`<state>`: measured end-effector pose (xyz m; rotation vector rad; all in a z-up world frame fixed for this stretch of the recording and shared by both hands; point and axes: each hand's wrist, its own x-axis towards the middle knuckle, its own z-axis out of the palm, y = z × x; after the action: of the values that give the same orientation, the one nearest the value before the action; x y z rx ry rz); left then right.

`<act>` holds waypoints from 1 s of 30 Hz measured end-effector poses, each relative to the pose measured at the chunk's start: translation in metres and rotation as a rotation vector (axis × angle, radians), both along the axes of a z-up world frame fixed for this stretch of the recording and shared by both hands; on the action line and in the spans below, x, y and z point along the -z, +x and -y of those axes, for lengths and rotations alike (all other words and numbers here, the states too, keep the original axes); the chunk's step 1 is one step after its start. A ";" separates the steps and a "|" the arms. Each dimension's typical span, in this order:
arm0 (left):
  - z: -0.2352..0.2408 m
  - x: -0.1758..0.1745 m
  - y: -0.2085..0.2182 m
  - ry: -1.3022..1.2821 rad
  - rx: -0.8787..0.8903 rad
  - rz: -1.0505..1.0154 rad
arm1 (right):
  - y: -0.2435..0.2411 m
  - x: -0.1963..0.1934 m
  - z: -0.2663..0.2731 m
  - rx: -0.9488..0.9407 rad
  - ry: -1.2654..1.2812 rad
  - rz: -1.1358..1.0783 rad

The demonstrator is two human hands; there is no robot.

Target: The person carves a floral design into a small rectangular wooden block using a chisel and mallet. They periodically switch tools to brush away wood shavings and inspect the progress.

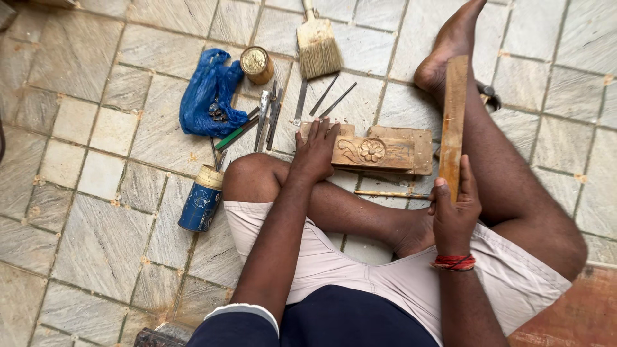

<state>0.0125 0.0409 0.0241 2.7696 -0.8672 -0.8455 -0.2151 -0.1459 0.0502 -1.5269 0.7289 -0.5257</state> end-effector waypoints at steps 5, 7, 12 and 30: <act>0.003 -0.008 0.004 0.058 0.037 0.088 | -0.008 0.002 -0.001 -0.002 0.014 0.070; 0.003 -0.007 0.003 0.055 0.042 0.111 | -0.013 0.003 -0.001 0.002 0.015 0.082; 0.006 0.002 -0.014 0.100 0.018 0.202 | -0.015 0.002 -0.003 0.006 -0.012 0.096; 0.011 0.025 -0.009 0.081 -0.020 0.305 | -0.025 -0.036 -0.034 -0.102 -0.088 0.140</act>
<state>0.0035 0.0299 -0.0005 3.0236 -0.8640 -0.4698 -0.2398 -0.1122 0.0862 -1.5825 0.5233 -0.5885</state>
